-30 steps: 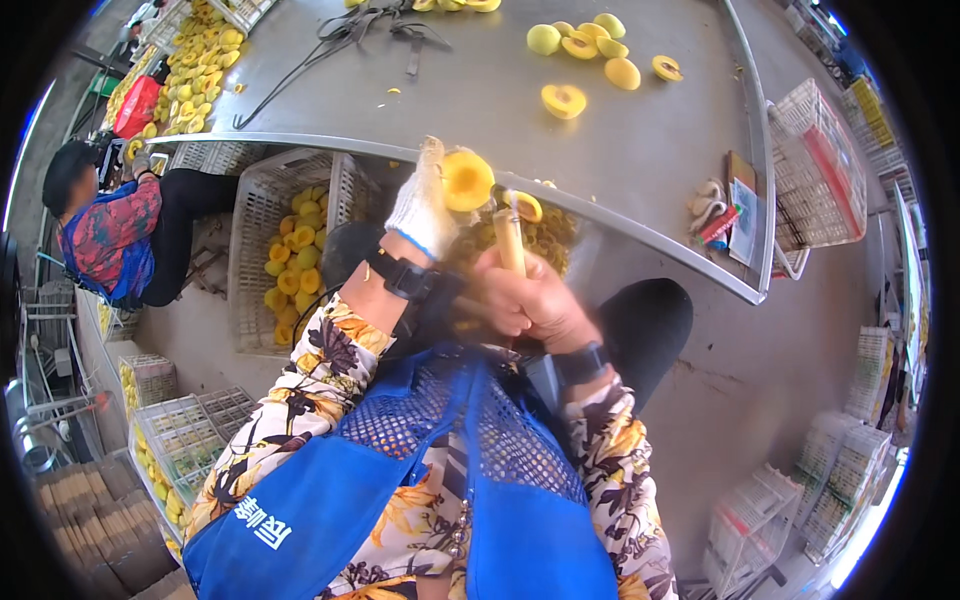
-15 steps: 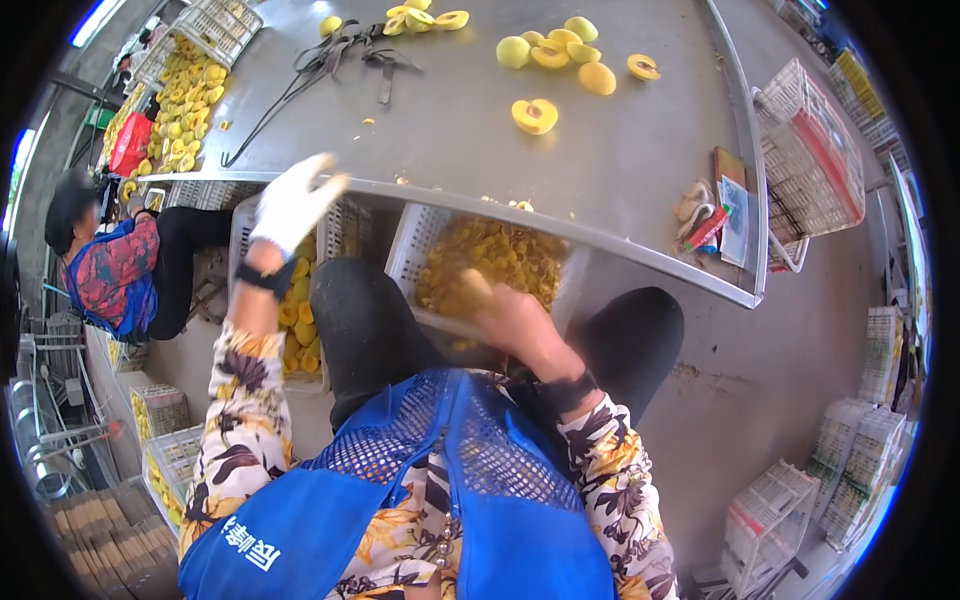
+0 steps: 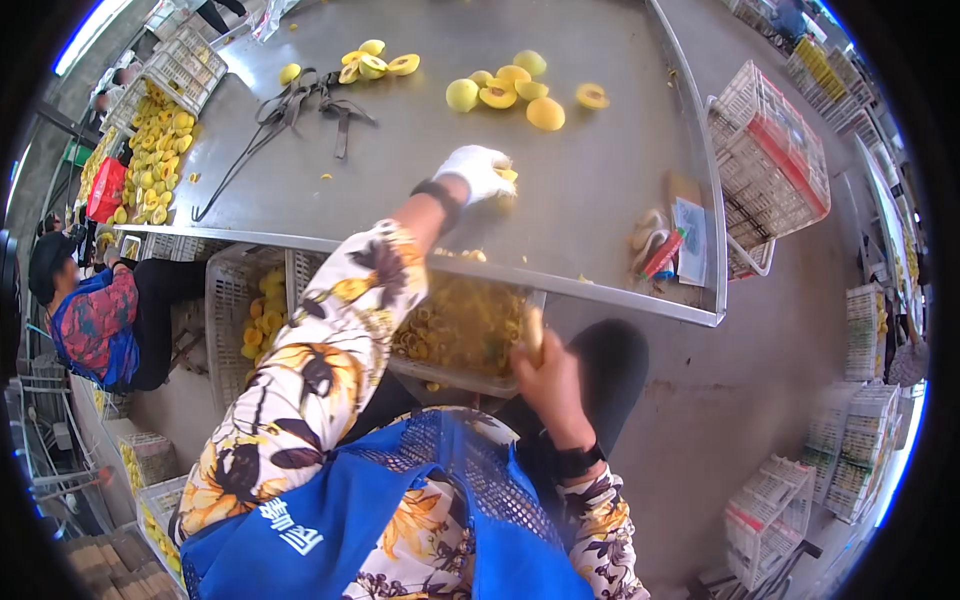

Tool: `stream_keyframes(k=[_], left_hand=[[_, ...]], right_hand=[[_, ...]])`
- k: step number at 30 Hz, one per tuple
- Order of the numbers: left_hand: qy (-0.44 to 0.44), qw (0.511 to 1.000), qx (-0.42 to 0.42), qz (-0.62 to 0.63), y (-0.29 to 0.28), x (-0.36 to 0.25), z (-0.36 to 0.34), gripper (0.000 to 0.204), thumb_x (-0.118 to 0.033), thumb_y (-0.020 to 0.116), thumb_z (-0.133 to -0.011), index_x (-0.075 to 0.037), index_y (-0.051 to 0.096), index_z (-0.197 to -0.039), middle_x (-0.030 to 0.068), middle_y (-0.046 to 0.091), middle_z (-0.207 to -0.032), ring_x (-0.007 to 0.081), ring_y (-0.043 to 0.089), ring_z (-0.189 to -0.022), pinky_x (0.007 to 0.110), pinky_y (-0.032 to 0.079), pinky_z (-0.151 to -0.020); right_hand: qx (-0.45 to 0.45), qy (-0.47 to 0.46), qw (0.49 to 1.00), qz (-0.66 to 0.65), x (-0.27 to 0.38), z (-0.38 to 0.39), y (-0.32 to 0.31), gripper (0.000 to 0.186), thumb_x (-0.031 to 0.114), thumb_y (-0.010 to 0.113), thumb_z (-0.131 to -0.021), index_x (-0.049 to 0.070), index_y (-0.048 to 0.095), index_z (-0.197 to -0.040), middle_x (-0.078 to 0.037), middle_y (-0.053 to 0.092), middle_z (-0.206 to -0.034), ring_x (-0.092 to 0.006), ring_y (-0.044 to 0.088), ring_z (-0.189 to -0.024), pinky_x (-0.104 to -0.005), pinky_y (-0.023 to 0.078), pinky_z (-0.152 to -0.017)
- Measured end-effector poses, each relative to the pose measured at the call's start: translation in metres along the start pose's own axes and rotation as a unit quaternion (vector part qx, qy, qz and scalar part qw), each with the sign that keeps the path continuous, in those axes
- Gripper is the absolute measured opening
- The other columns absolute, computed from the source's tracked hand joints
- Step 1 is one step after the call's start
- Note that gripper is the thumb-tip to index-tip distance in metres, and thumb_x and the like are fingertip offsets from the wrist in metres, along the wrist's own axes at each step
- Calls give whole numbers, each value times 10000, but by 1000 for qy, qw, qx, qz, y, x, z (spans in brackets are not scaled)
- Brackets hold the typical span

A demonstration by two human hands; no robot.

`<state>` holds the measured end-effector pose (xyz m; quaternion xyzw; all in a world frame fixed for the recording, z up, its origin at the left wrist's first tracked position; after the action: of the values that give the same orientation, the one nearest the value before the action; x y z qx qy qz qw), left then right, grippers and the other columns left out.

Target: The person sits at a metal table and uses a handheld peeler to remove the skin from yellow fruit, one at a time. Peeled pieces are placed on the table while the person continues the peeling process.

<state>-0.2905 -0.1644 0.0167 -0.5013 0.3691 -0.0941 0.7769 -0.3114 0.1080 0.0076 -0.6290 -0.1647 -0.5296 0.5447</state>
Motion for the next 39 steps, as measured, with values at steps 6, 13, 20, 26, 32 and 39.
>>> stream_keyframes(k=[6,13,20,26,32,39], left_hand=[[213,977,13,21,-7,-59,133,612,-246,655,-663,-62,444,-1206,175,515,-1115,324,540,-979,361,451,-843],[134,893,-80,423,-6,-8,208,668,-358,607,-803,-48,313,-1316,96,449,-1243,164,405,-1169,279,362,-954],[-85,549,-45,830,56,25,215,239,-265,474,-908,-63,537,-1020,43,573,-938,145,551,-855,279,461,-744],[31,788,-185,586,59,39,222,268,-190,443,-899,-52,467,-1126,61,536,-1052,165,513,-976,278,425,-835],[101,784,-149,595,65,55,211,188,-223,491,-883,-66,523,-984,47,551,-905,153,534,-836,265,444,-746],[-65,545,-166,819,51,63,222,279,-244,490,-882,-17,527,-1038,80,574,-949,183,569,-856,289,472,-759]], right_hand=[[21,52,942,-331,25,-42,5,323,190,578,-821,1,472,-1060,-19,515,-637,-52,386,-363,-195,300,-328],[111,25,902,-417,54,-37,62,307,165,571,-843,32,481,-1105,-7,540,-713,-40,364,-369,-187,275,-327],[75,-42,971,-223,66,-26,67,305,182,655,-773,19,570,-1017,11,568,-745,-32,481,-613,-189,404,-549],[54,-28,993,-106,77,-13,62,263,196,642,-720,-2,575,-880,-115,614,-687,-182,598,-627,-301,463,-601],[81,-135,987,10,103,19,77,278,251,597,-783,-6,548,-876,-201,560,-652,-343,576,-605,-358,448,-558],[68,-89,994,18,77,26,74,367,296,547,-806,-45,466,-914,-294,565,-734,-448,562,-711,-464,450,-620]])
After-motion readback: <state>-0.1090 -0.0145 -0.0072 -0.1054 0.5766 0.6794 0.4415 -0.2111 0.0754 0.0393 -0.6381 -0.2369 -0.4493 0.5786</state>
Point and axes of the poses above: each hand's wrist, its own z-axis away from the middle knuckle, its own y-axis out of the palm, x = y × z, the point moved 9 cm from there along -z, towards the middle knuckle
